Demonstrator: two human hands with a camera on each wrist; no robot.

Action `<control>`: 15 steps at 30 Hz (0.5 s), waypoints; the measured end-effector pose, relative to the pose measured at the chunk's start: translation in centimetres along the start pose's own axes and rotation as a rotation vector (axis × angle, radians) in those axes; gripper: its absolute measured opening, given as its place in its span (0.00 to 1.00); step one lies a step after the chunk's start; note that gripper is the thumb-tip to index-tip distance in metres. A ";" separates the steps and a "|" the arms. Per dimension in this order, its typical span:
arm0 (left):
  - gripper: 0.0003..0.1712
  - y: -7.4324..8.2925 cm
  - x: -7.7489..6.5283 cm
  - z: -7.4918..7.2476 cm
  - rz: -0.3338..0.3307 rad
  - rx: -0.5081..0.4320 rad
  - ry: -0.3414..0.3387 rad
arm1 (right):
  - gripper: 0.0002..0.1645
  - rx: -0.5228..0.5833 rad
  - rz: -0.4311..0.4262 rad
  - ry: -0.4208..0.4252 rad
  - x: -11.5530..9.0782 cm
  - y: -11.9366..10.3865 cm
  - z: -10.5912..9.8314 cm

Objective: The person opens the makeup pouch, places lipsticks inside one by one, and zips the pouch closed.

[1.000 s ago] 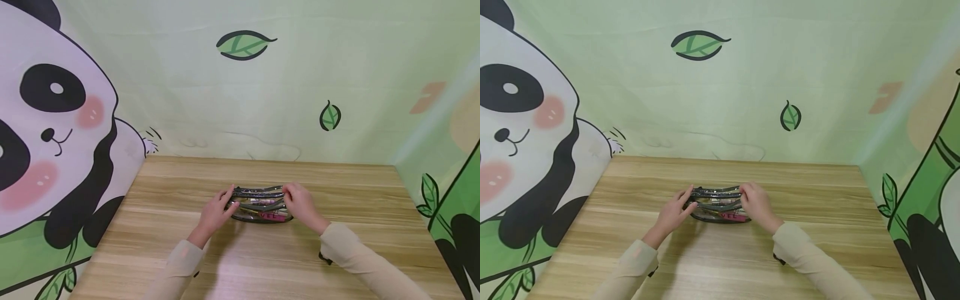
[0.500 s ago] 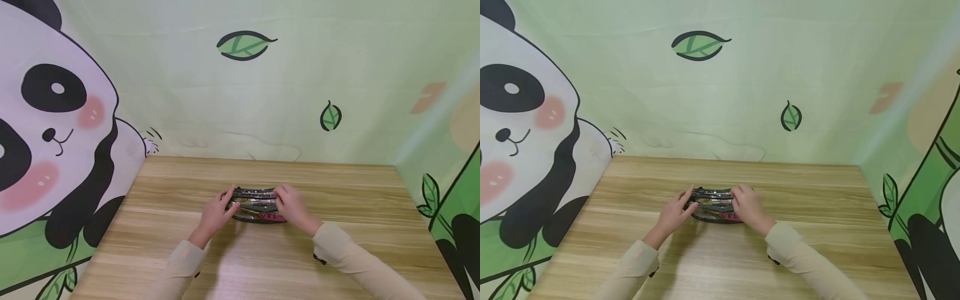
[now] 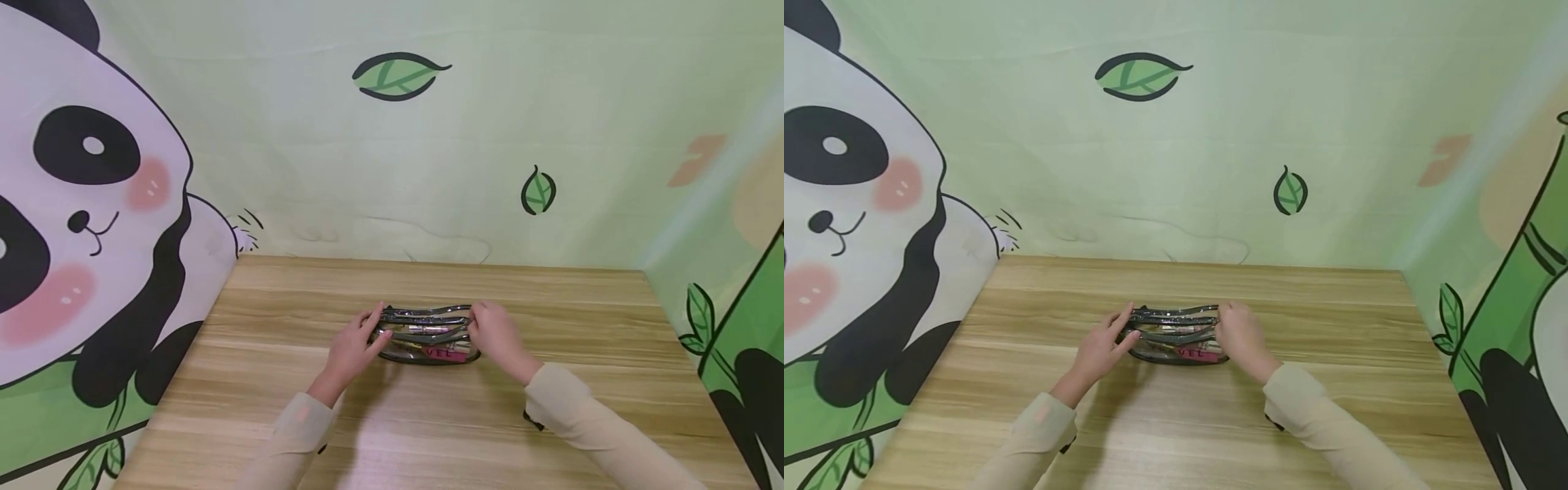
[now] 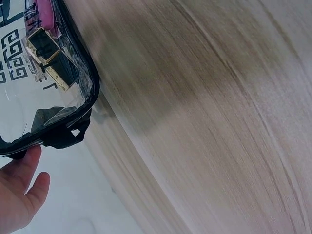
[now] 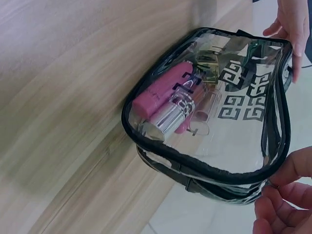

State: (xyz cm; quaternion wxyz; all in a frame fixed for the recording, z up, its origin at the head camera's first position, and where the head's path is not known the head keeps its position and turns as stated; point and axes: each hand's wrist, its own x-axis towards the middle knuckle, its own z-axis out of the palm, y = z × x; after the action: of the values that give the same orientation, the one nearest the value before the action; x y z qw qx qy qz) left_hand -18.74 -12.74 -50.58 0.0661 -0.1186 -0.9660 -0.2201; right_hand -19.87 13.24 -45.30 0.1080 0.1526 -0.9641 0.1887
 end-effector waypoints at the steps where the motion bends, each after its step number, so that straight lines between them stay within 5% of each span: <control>1: 0.35 0.0 0.0 0.0 -0.001 0.000 0.000 | 0.04 -0.007 -0.006 0.000 0.0 0.1 -0.1; 6: 0.34 0.0 -0.1 0.0 -0.001 -0.003 0.009 | 0.06 -0.077 -0.086 0.036 -0.1 0.3 0.2; 15: 0.35 -0.1 -0.1 0.1 -0.009 0.000 -0.012 | 0.02 -0.104 -0.257 0.232 -0.2 0.0 1.4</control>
State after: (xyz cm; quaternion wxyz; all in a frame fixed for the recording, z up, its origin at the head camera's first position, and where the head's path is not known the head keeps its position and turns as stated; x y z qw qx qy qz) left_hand -18.63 -12.77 -50.71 0.0592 -0.1157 -0.9668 -0.2199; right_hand -19.93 12.73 -46.65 0.2496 0.2460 -0.9261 0.1398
